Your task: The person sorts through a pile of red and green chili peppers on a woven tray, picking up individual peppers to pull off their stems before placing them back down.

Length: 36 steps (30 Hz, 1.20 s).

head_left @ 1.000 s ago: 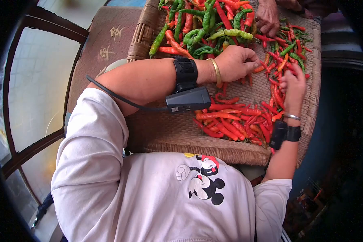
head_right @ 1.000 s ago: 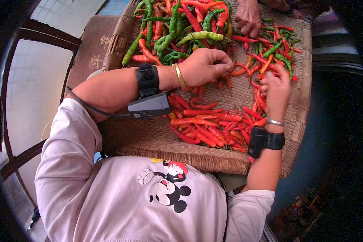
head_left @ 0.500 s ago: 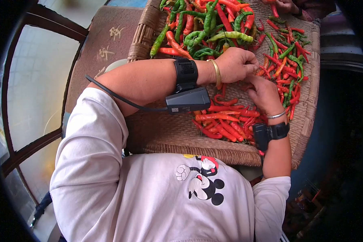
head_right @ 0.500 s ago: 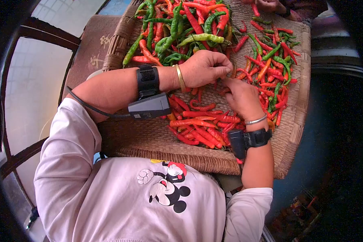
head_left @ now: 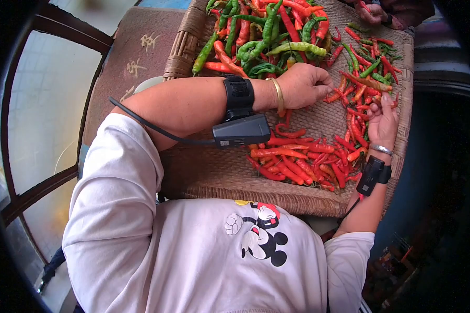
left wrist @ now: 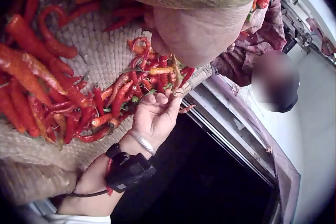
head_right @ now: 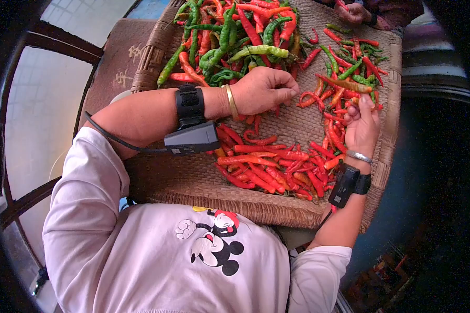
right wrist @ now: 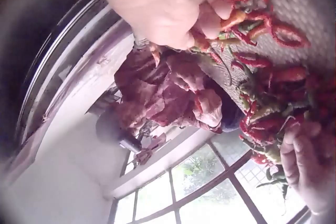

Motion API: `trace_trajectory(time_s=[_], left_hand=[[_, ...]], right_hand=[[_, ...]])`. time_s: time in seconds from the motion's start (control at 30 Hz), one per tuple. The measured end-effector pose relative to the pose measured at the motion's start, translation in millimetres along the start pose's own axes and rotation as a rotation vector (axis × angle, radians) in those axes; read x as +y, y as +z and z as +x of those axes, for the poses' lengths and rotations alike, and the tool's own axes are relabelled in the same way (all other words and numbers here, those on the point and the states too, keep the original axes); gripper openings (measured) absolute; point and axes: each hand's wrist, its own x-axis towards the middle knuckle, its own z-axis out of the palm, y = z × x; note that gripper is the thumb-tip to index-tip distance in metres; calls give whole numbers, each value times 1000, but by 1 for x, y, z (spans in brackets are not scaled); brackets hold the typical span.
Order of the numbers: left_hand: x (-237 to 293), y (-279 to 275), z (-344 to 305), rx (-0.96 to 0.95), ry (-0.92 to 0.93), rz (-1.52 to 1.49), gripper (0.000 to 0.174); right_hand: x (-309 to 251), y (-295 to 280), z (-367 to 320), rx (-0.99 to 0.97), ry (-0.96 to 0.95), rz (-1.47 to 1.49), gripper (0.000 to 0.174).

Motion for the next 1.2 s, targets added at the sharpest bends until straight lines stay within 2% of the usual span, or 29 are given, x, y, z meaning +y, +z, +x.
trace_trajectory(time_s=[0.1,0.17,0.23,0.27,0.33,0.37,0.47,0.5,0.57,0.63,0.7,0.73,0.77,0.83,0.97,1.07,1.13,1.17,1.2], left_hand=[[0,0,2,0,-4,35,14],[-3,0,2,-6,-4,-1,14],[-4,1,2,-14,4,-35,14],[-4,1,2,-10,-6,-42,14],[-2,0,1,-5,-16,-48,14],[-1,0,0,-13,-28,-36,14],[1,-1,1,-22,-29,-11,14],[1,-1,1,-24,-28,4,14],[-5,1,1,-22,-20,4,14],[-4,1,3,-18,-4,10,14],[-3,1,1,-9,2,10,15],[-4,2,1,-14,2,11,15],[-4,3,1,-14,-11,7,15],[-4,2,0,-12,-26,6,15],[-7,3,1,1,1,12,16],[-10,3,4,31,37,22,17],[-4,0,0,29,51,53,17],[-1,-1,0,0,39,95,16],[2,-2,-2,-29,26,138,16]], right_hand=[[0,2,-8,33,86,-112,17],[-3,1,-9,-10,108,-136,17],[-8,-4,-5,-176,150,-171,18],[-10,-2,-3,-175,146,-171,18],[-14,2,0,-7,-24,17,23],[-17,1,-2,-7,-25,16,23],[-27,-2,-14,-4,3,-228,36],[-28,4,-23,-3,4,-229,36],[-29,20,-43,-332,187,-717,31],[-14,23,-61,-643,92,-989,25],[-6,36,-74,-885,-161,-1239,24],[2,35,-78,-971,-292,-1290,25],[7,35,-83,-1012,-305,-1371,23],[12,37,-89,-990,-407,-1527,20],[9,33,-89,-936,-455,-1697,16],[10,29,-84,-961,-379,-1647,13],[9,26,-79,-917,-209,-1589,11],[6,26,-75,-920,-207,-1589,11],[3,26,-72,-854,-57,-1437,10]])
